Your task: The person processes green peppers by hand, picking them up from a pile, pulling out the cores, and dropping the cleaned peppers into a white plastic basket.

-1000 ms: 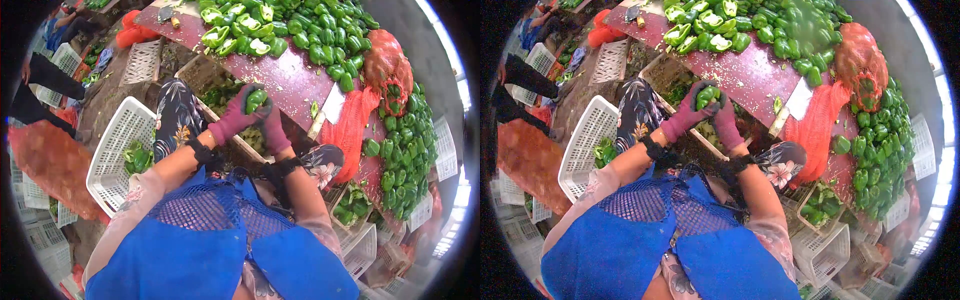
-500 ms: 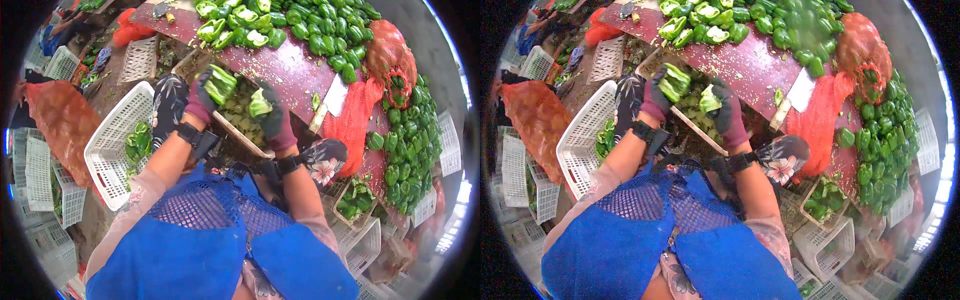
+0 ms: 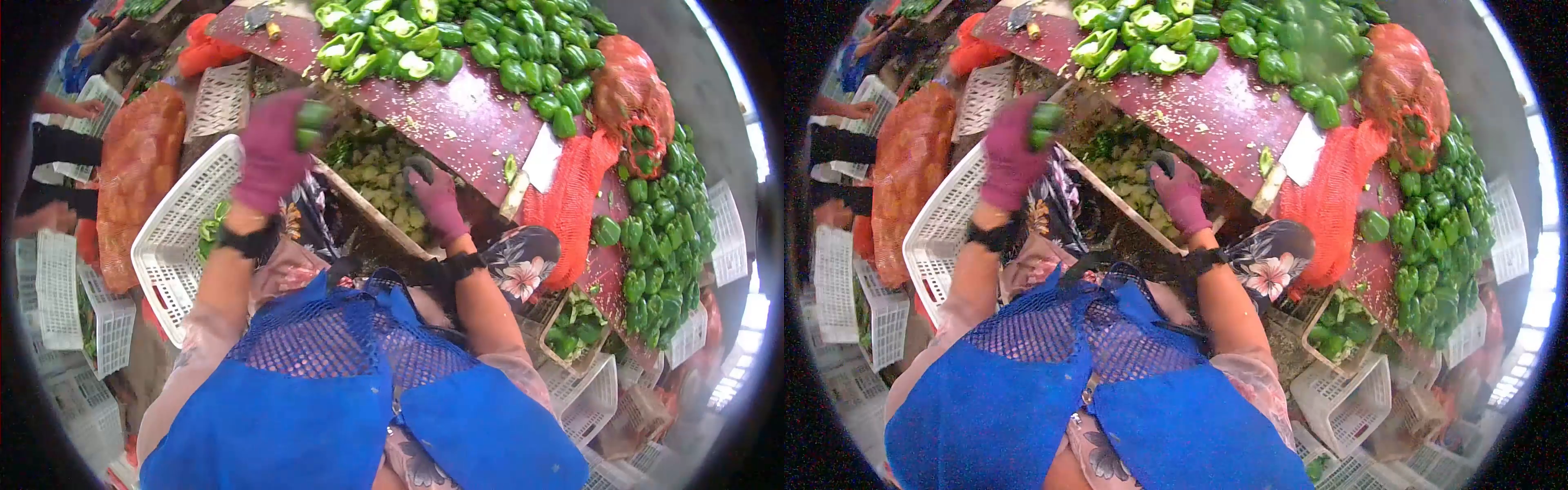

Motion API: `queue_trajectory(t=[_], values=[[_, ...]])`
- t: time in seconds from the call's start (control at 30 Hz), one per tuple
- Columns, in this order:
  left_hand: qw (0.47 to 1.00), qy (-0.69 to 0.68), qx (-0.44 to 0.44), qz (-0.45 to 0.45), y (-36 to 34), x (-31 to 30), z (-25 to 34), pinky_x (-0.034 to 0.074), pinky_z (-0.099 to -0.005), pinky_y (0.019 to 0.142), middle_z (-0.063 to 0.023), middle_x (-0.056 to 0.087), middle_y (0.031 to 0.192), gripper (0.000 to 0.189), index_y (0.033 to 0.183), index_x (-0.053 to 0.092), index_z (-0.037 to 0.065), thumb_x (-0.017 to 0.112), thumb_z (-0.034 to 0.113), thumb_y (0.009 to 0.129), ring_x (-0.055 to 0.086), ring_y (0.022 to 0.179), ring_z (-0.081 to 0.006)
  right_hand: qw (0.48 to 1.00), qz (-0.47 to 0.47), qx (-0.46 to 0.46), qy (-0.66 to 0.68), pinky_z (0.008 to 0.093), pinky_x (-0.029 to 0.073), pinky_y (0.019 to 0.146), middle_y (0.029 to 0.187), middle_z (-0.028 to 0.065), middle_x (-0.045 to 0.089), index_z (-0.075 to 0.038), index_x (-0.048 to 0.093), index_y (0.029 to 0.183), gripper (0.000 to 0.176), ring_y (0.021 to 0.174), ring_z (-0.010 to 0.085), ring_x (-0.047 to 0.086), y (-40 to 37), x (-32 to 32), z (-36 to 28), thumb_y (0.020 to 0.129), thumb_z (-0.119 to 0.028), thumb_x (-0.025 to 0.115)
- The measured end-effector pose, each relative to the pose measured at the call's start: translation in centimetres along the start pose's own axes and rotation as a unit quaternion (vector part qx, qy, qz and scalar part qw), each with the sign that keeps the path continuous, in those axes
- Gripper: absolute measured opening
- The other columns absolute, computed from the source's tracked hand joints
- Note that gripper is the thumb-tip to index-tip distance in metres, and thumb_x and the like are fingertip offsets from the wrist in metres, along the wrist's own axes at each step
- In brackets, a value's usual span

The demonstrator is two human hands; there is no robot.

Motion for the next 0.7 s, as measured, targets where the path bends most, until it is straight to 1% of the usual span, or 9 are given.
queue_trajectory(t=[0.1, 0.13, 0.17, 0.2, 0.27, 0.4, 0.47, 0.53, 0.7], values=[[0.958, 0.256, -0.113, -0.061, -4.1, -3.2, -10.3, 0.046, -0.0450, 0.086, -0.0153, 0.060, 0.111, 0.059, 0.125, 0.052, 0.009, 0.071, 0.033, 0.075, 0.058, 0.101, -0.0360, 0.998, 0.035, 0.030, 0.029, 0.0407, 0.049, 0.083, 0.104, 0.0197, 0.066, -0.006, 0.063, 0.112, 0.038, 0.095, 0.0347, 0.064, 1.4, 0.0, 2.8, 0.084, -0.031, 0.062], [0.930, 0.293, -0.150, -0.165, -6.4, -3.6, -12.7, 0.043, -0.0447, 0.091, -0.0139, 0.060, 0.112, 0.059, 0.124, 0.053, 0.010, 0.070, 0.041, 0.076, 0.058, 0.102, -0.0340, 0.999, 0.037, 0.028, 0.011, 0.0408, 0.049, 0.083, 0.104, 0.0197, 0.067, -0.006, 0.063, 0.112, 0.038, 0.095, 0.0348, 0.064, 2.3, 0.1, 2.2, 0.084, -0.031, 0.062], [0.908, 0.350, -0.113, -0.200, -10.2, -3.0, -15.7, 0.044, -0.0443, 0.092, -0.0135, 0.058, 0.119, 0.063, 0.124, 0.053, 0.010, 0.069, 0.048, 0.076, 0.058, 0.106, -0.0326, 0.999, 0.043, 0.030, -0.012, 0.0410, 0.049, 0.083, 0.103, 0.0197, 0.067, -0.006, 0.064, 0.111, 0.038, 0.094, 0.0348, 0.064, 2.9, -0.4, 1.5, 0.083, -0.031, 0.062], [0.849, 0.218, -0.336, -0.344, -11.4, -3.2, -16.1, 0.044, -0.0433, 0.093, -0.0138, 0.058, 0.123, 0.064, 0.124, 0.055, 0.008, 0.068, 0.050, 0.077, 0.057, 0.111, -0.0317, 0.997, 0.049, 0.038, -0.037, 0.0411, 0.049, 0.083, 0.103, 0.0197, 0.067, -0.006, 0.064, 0.111, 0.037, 0.094, 0.0348, 0.064, 3.3, -1.2, 0.8, 0.083, -0.031, 0.062], [0.889, 0.132, -0.374, -0.229, -14.5, -3.0, -17.1, 0.044, -0.0394, 0.094, -0.0148, 0.063, 0.119, 0.057, 0.122, 0.059, 0.008, 0.065, 0.048, 0.082, 0.058, 0.112, -0.0301, 0.994, 0.067, 0.028, -0.076, 0.0412, 0.050, 0.085, 0.106, 0.0204, 0.065, -0.006, 0.063, 0.112, 0.038, 0.097, 0.0356, 0.063, 6.7, -2.3, -0.5, 0.082, -0.030, 0.063], [0.890, -0.001, -0.426, -0.161, -17.0, -1.1, -16.3, 0.048, -0.0375, 0.088, -0.0125, 0.065, 0.114, 0.048, 0.122, 0.060, 0.010, 0.068, 0.036, 0.083, 0.063, 0.103, -0.0277, 0.971, 0.086, -0.047, -0.220, 0.0418, 0.049, 0.087, 0.107, 0.0177, 0.063, -0.005, 0.060, 0.111, 0.039, 0.098, 0.0353, 0.062, 17.1, -2.5, -1.7, 0.080, -0.027, 0.064], [0.901, 0.036, -0.414, -0.123, -16.9, -1.0, -15.2, 0.049, -0.0379, 0.085, -0.0129, 0.065, 0.113, 0.043, 0.119, 0.061, 0.009, 0.068, 0.031, 0.082, 0.064, 0.098, -0.0274, 0.943, 0.046, -0.114, -0.309, 0.0406, 0.046, 0.093, 0.123, 0.0163, 0.056, -0.011, 0.055, 0.122, 0.046, 0.111, 0.0331, 0.057, 22.1, -1.6, -1.6, 0.078, -0.023, 0.063], [0.925, 0.056, -0.363, -0.101, -18.2, -0.7, -15.9, 0.049, -0.0387, 0.085, -0.0132, 0.065, 0.112, 0.043, 0.118, 0.061, 0.009, 0.068, 0.031, 0.082, 0.064, 0.097, -0.0284, 0.919, 0.027, -0.119, -0.376, 0.0404, 0.047, 0.093, 0.121, 0.0164, 0.060, -0.013, 0.055, 0.127, 0.053, 0.111, 0.0333, 0.058, 25.2, -0.6, -2.1, 0.075, -0.016, 0.063], [0.907, -0.002, -0.418, -0.054, -21.4, -1.8, -18.0, 0.050, -0.0357, 0.086, -0.0150, 0.067, 0.107, 0.041, 0.118, 0.062, 0.008, 0.069, 0.015, 0.079, 0.065, 0.097, -0.0287, 0.856, -0.160, -0.022, -0.492, 0.0403, 0.046, 0.097, 0.127, 0.0177, 0.057, -0.017, 0.048, 0.136, 0.062, 0.116, 0.0332, 0.056, 28.6, 1.6, -1.1, 0.075, -0.015, 0.061]])
Point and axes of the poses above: each hand's wrist, its own y-axis towards the middle knuckle, its own x-axis out of the palm, z = x × y, the point moved 7 cm from there along y, towards the middle knuckle
